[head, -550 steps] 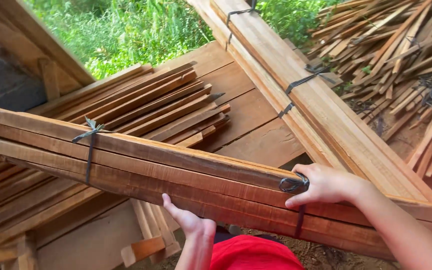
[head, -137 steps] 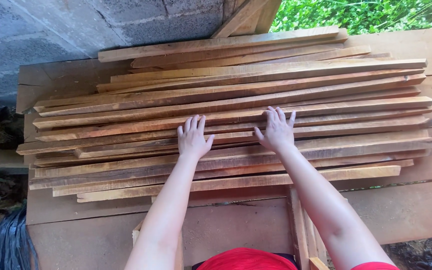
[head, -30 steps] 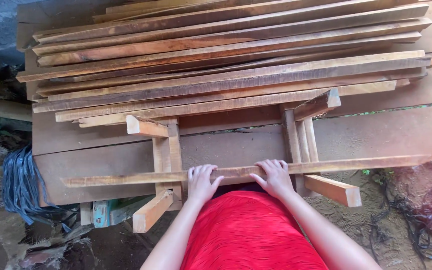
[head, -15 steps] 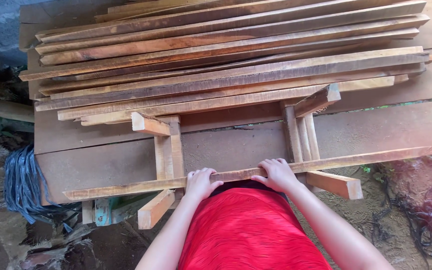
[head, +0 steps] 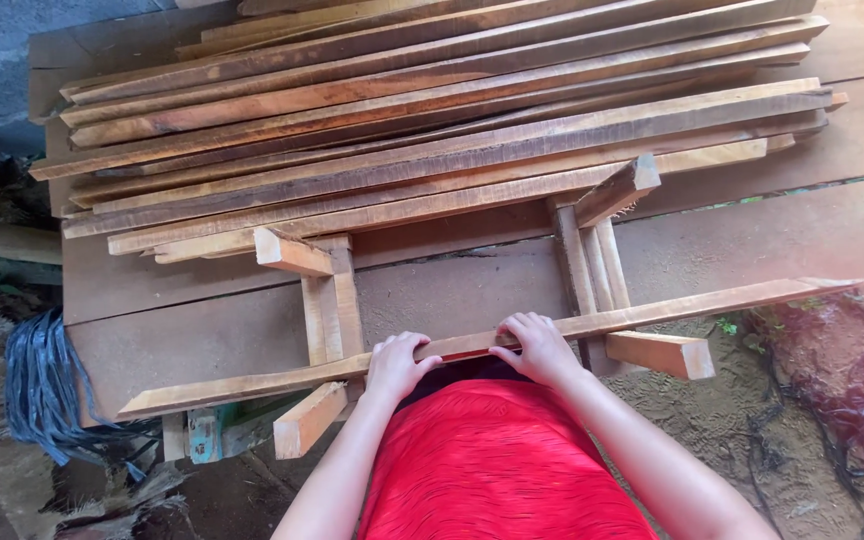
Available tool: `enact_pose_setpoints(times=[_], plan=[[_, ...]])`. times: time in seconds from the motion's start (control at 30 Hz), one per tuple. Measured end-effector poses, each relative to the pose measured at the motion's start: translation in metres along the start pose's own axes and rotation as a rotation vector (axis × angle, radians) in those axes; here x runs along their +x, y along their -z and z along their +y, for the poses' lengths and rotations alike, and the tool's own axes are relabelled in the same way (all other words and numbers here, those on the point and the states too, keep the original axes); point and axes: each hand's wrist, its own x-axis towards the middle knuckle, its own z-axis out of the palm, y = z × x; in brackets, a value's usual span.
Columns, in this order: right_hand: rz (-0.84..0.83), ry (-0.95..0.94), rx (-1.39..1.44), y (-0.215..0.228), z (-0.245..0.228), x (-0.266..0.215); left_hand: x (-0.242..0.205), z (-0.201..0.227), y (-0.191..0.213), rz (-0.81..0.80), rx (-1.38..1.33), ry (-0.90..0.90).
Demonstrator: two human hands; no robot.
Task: Arranging and sorting bundles of wooden planks on a wooden platform.
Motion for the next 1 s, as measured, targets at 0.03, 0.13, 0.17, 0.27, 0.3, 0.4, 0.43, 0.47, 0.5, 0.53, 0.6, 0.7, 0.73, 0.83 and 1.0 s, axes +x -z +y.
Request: enact_pose_setpoints(times=[0.03, 0.13, 0.17, 0.27, 0.3, 0.4, 0.43, 0.47, 0.5, 0.53, 0.6, 0.7, 0.73, 0.83, 1.0], plan=[[0.000, 0.000, -0.003, -0.001, 0.004, 0.000, -0.002, 0.002, -0.001, 0.001, -0.002, -0.002], [0.019, -0.073, 0.007, -0.003, 0.008, 0.009, -0.007, 0.002, -0.001, 0.053, 0.009, 0.002], [-0.119, -0.124, -0.114, -0.002, 0.008, 0.012, -0.007, 0.003, -0.002, 0.076, 0.012, 0.006], [-0.323, -0.206, -0.243, -0.005, 0.017, 0.019, -0.006, 0.003, -0.004, 0.094, -0.003, 0.018], [-0.390, -0.233, -0.247, -0.007, 0.020, 0.022, -0.007, 0.002, -0.004, 0.090, -0.016, 0.030], [-0.426, -0.239, -0.223, -0.002, 0.019, 0.025, -0.005, -0.008, -0.018, 0.075, 0.000, 0.030], [-0.424, -0.234, -0.227, 0.003, 0.015, 0.025, -0.002, -0.006, -0.015, 0.081, -0.001, 0.030], [-0.383, -0.216, -0.212, 0.007, 0.011, 0.026, 0.002, -0.003, -0.013, 0.070, 0.018, 0.041], [-0.349, -0.202, -0.192, 0.009, 0.007, 0.023, 0.001, -0.002, -0.013, 0.051, 0.036, 0.054], [-0.352, -0.201, -0.191, 0.008, 0.009, 0.024, 0.004, 0.003, -0.008, 0.050, 0.036, 0.058], [-0.215, -0.159, -0.190, 0.001, 0.010, 0.016, -0.003, 0.013, -0.002, 0.012, 0.060, 0.074], [-0.050, -0.031, -0.124, 0.001, 0.005, 0.009, -0.007, 0.019, 0.003, -0.030, 0.010, 0.069], [-0.037, -0.026, -0.126, 0.003, 0.003, 0.009, 0.000, 0.015, 0.004, -0.019, 0.016, 0.063], [-0.008, -0.081, -0.140, 0.007, -0.006, 0.000, 0.002, 0.003, -0.005, -0.004, -0.045, 0.018], [0.200, 0.008, -0.202, 0.005, -0.004, 0.010, 0.006, -0.002, -0.003, -0.023, -0.069, -0.030]])
